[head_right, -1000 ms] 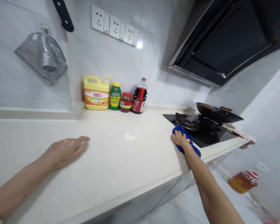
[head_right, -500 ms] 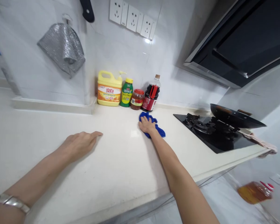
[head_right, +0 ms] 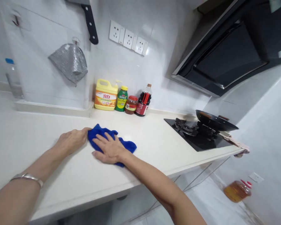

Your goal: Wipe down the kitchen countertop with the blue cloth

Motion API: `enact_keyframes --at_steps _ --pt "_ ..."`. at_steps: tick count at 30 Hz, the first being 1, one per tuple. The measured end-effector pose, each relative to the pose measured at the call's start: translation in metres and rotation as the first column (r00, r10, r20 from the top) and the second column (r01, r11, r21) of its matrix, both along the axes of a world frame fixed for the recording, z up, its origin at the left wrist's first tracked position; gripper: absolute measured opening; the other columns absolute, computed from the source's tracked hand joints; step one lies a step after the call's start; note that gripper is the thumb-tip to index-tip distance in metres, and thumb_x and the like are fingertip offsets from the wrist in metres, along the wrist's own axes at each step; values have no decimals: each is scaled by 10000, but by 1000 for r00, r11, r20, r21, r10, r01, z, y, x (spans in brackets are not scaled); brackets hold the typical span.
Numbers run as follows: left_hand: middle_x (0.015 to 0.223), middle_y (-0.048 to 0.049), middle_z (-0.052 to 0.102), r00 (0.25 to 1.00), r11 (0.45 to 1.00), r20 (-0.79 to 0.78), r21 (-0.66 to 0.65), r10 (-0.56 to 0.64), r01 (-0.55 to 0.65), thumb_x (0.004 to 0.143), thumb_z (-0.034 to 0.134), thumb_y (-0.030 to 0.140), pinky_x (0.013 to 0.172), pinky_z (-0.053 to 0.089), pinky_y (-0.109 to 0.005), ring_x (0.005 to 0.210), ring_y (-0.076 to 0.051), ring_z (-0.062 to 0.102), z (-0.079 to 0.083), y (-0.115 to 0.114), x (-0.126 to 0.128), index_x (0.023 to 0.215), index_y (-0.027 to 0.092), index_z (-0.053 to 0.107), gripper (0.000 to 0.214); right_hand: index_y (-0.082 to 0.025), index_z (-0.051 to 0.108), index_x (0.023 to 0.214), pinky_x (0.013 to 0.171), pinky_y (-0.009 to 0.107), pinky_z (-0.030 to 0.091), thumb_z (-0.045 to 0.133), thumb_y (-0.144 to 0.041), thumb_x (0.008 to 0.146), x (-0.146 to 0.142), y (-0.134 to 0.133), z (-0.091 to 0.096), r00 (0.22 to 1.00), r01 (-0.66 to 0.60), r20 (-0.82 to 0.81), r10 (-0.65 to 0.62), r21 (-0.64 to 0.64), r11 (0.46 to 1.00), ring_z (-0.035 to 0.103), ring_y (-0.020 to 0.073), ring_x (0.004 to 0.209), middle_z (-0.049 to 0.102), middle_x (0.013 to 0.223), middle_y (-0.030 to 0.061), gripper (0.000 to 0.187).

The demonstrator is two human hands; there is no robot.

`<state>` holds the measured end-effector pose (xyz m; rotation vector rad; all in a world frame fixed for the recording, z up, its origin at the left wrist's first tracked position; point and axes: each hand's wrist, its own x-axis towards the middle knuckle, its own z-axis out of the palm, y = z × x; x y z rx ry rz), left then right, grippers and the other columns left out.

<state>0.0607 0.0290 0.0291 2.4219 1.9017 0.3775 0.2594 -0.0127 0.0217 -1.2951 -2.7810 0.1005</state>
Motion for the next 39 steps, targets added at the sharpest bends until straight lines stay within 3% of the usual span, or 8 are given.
enact_keyframes --at_steps 8,14,20,23,26,29,34,39 --pt "1048 -206 695 999 1000 -40 5 21 -21 926 243 242 897 494 -496 1032 -359 663 2 -8 -11 1395 197 501 537 -317 159 1572 1186 625 34 394 -521 998 27 -88 14 980 -194 -77 184 -138 971 23 293 1512 151 1640 10 654" --pt "1149 -158 684 998 999 -54 -31 31 -33 935 217 263 922 495 -450 1089 -313 647 -1 -5 -15 1357 256 546 535 -376 299 1527 1208 543 88 387 -398 1008 81 -93 16 989 -114 -112 93 -200 973 119 238 1507 245 1617 -35 526" --pt "1177 -138 678 997 999 -70 -51 13 -17 935 228 263 938 489 -428 1108 -289 637 -1 -4 -14 1343 268 555 524 -333 355 1517 1219 487 151 271 -500 1020 169 -46 -10 961 256 -90 -261 -59 965 165 230 1500 272 1608 -24 530" --pt "1145 -157 681 997 998 -83 -57 6 -11 937 216 252 913 491 -433 1074 -303 650 1 -5 -12 1340 237 551 524 -293 357 1522 1225 448 162 241 -492 1011 207 -12 -21 886 460 -59 -459 -1 888 170 224 1500 270 1608 -19 561" --pt "1121 -172 679 994 998 -108 -67 4 -12 940 225 246 887 491 -436 1052 -318 657 3 -5 -8 1343 218 537 510 -283 301 1543 1215 456 194 219 -450 1013 224 22 -24 743 669 8 -669 21 743 163 224 1500 226 1624 -23 562" --pt "1094 -179 680 990 997 -139 -76 8 -19 936 250 233 871 487 -436 1044 -326 659 2 -4 -5 1344 210 526 493 -271 240 1560 1174 566 222 198 -442 1014 224 57 -22 613 788 55 -788 29 615 148 288 1499 172 1640 12 574" --pt "1058 -171 690 984 996 -180 -80 14 -29 939 260 219 871 480 -431 1043 -317 661 0 -2 1 1335 202 515 471 -259 209 1564 1097 686 229 179 -454 1008 204 115 -17 501 864 74 -862 0 503 155 376 1480 135 1645 69 590" --pt "1015 -173 691 981 993 -191 -112 16 -39 930 260 170 869 484 -435 1037 -316 665 2 -3 5 1288 185 525 446 -229 236 1553 1063 717 237 174 -429 1005 165 153 -10 503 864 79 -861 -21 503 172 400 1465 142 1642 95 587"
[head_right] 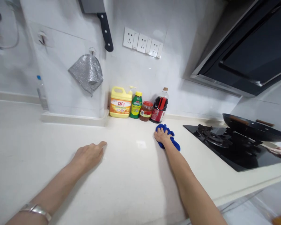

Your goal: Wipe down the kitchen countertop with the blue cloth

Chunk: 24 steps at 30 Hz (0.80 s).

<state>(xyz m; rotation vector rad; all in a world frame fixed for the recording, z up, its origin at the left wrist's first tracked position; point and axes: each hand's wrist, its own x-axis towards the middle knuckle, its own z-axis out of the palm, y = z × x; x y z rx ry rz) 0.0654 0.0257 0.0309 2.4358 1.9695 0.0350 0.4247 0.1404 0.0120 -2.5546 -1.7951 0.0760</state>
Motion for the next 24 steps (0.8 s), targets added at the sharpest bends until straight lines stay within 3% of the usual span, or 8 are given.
enact_keyframes --at_steps 8,15,19,24 --pt "959 -178 682 1000 1000 5 -8 1 -1 899 257 102 853 482 -433 1027 -312 665 -3 0 1 1246 175 532 449 -279 184 1569 1101 702 189 193 -470 1004 -98 34 6 967 -254 -34 254 -9 967 100 372 1490 103 1652 44 597" --pt "979 -171 684 999 999 10 -5 36 -35 874 276 65 872 474 -438 1030 -300 661 -6 3 0 1329 213 496 526 -266 195 1571 1136 688 151 219 -511 1006 -188 43 8 824 -562 -63 564 40 826 74 363 1495 93 1652 8 616" --pt "1024 -164 684 993 994 49 10 106 -106 890 253 84 851 485 -435 1037 -316 662 -5 2 0 1339 237 507 538 -290 197 1567 1153 677 133 245 -514 1010 -205 30 9 725 -683 -71 685 54 728 77 316 1502 110 1648 -12 603" --pt "1025 -197 680 978 979 86 60 188 -194 917 215 116 875 484 -448 1054 -324 654 -1 1 -4 1338 166 506 514 -299 227 1558 1160 666 138 278 -516 1008 -201 -8 7 608 -786 -73 790 83 613 81 303 1504 151 1641 -23 594"
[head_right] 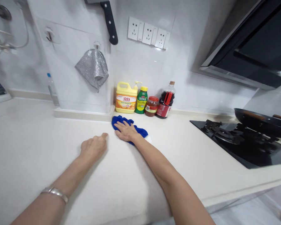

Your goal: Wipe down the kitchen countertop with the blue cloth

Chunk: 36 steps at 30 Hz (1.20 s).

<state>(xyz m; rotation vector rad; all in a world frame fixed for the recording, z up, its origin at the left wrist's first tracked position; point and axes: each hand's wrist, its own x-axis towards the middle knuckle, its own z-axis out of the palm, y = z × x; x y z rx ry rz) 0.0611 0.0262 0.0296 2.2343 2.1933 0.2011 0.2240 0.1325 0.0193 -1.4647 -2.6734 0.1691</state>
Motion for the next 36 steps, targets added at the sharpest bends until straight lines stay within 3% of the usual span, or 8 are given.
enact_keyframes --at_steps 4,9,14,17,20,25,30,36 --pt "1035 -230 677 992 995 102 62 69 -76 932 207 168 874 493 -489 1034 -353 658 2 4 -12 1395 151 462 529 -302 239 1554 1168 650 135 313 -487 1010 3 -50 1 989 -149 -9 150 13 989 99 295 1504 180 1635 -22 580" --pt "1128 -229 664 979 994 185 35 91 -99 923 240 203 890 496 -500 1068 -377 647 3 6 -28 1395 191 483 531 -317 245 1547 1149 664 169 358 -457 1010 10 -127 7 952 -304 -20 304 8 953 97 296 1505 191 1631 -23 566" --pt "1257 -188 634 982 1000 191 3 0 -1 915 280 235 985 460 -516 1162 -359 606 5 -3 -35 1388 232 515 528 -293 262 1545 1182 621 119 404 -445 1011 30 -192 11 920 -388 -49 388 7 921 102 278 1507 237 1618 -11 574" --pt "1377 -112 576 977 996 197 -19 -81 86 907 264 219 1084 415 -412 1262 -275 547 6 -8 -39 1360 204 555 538 -299 290 1536 1204 577 79 394 -416 1021 44 -221 13 918 -392 -67 391 -3 920 115 244 1508 269 1606 -10 539" --pt "1391 -126 557 974 989 179 -26 -140 147 885 283 226 1121 375 -350 1297 -245 512 5 -14 -39 1381 154 538 562 -301 310 1529 1210 564 66 323 -388 1039 55 -247 14 930 -361 -79 359 -12 933 106 218 1510 270 1607 -10 498" --pt "1364 -149 536 967 979 163 -14 -196 201 822 413 358 1143 352 -411 1284 -300 506 1 -46 -40 1394 180 533 610 -303 294 1536 1215 555 81 311 -335 1025 74 -289 6 958 -274 -83 275 21 962 98 214 1511 241 1618 -8 512" --pt "1528 -93 391 902 926 229 -9 -367 379 893 338 520 1206 268 -378 1415 -247 359 -2 -96 -63 1389 199 529 621 -274 240 1555 1210 551 145 397 -171 933 97 -318 -5 960 -257 -88 268 119 959 137 223 1505 257 1614 17 649" --pt "1555 -95 357 932 951 193 108 -305 289 931 278 552 1225 229 -449 1460 -264 277 -25 -124 -86 1409 161 500 657 -318 251 1548 1180 507 275 481 -171 946 117 -301 6 926 -371 118 359 99 923 252 229 1476 208 1628 22 661"
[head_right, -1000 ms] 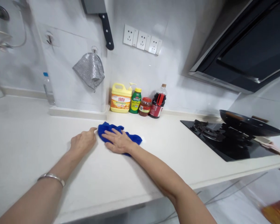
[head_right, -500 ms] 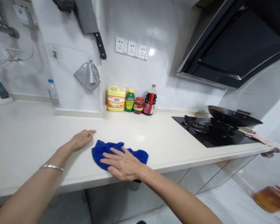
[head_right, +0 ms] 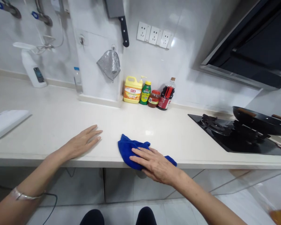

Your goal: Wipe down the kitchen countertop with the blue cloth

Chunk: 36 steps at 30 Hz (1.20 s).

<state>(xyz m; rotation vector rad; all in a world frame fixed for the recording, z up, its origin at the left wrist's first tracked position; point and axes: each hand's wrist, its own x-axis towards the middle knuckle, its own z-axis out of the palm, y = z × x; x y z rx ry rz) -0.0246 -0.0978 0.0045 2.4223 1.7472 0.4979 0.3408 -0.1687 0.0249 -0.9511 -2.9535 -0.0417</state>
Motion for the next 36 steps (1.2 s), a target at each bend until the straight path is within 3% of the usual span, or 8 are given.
enact_keyframes --at_steps 5,10,16,21,26,29,31,36 --pt "1551 -99 356 1000 1000 -11 18 3 -3 929 268 612 1241 184 -436 1474 -250 241 -9 -3 5 1432 134 473 723 -298 295 1534 1192 527 230 622 -328 903 -2 32 1 980 -173 115 165 66 983 253 249 1474 282 1604 34 712" --pt "1548 -119 350 1000 999 2 46 -17 17 954 216 570 1242 186 -426 1480 -238 220 -7 -6 8 1434 105 464 713 -195 311 1528 1200 536 219 593 -330 920 -25 31 -12 986 -149 91 136 154 977 142 274 1503 194 1628 98 684" --pt "1528 -132 387 999 999 34 50 -20 19 963 184 541 1244 193 -438 1473 -250 241 -8 -7 10 1420 80 472 710 -126 254 1543 1183 570 264 567 -376 943 -84 22 -23 1000 -31 13 29 209 977 135 335 1496 200 1619 153 721" --pt "1514 -125 418 991 991 132 133 -36 19 974 139 477 1243 206 -417 1471 -224 248 -5 -11 11 1435 59 427 686 -96 250 1534 1166 633 245 525 -480 959 -152 25 -25 998 -9 -55 19 164 986 156 394 1478 221 1600 208 745" --pt "1357 -75 596 939 923 336 337 66 -185 985 180 410 1190 330 -369 1346 -187 459 -1 -20 3 1299 128 571 576 -59 265 1509 1142 663 259 507 -494 966 -209 26 -20 996 -26 -79 37 135 991 186 409 1463 264 1567 248 736" --pt "1246 -64 664 921 858 347 404 178 -318 984 204 397 1164 361 -353 1282 -193 525 2 -32 -6 1187 165 651 543 -52 266 1507 1140 662 263 517 -488 963 -230 26 -19 996 -25 -84 37 141 990 206 419 1448 263 1566 248 741" --pt "1224 -54 676 909 851 340 377 240 -366 982 216 423 1158 365 -351 1283 -200 524 2 -41 -13 1139 194 678 539 -66 238 1520 1142 663 257 520 -497 958 -240 26 -20 995 -5 -103 19 135 991 202 411 1450 246 1577 235 762" --pt "1395 16 568 888 918 334 130 316 -375 963 229 573 1134 379 -446 1361 -267 440 -2 -51 -25 1237 311 640 560 -96 229 1526 1152 651 246 509 -481 971 -249 23 -22 990 34 -139 -14 142 989 192 377 1456 257 1582 194 731"
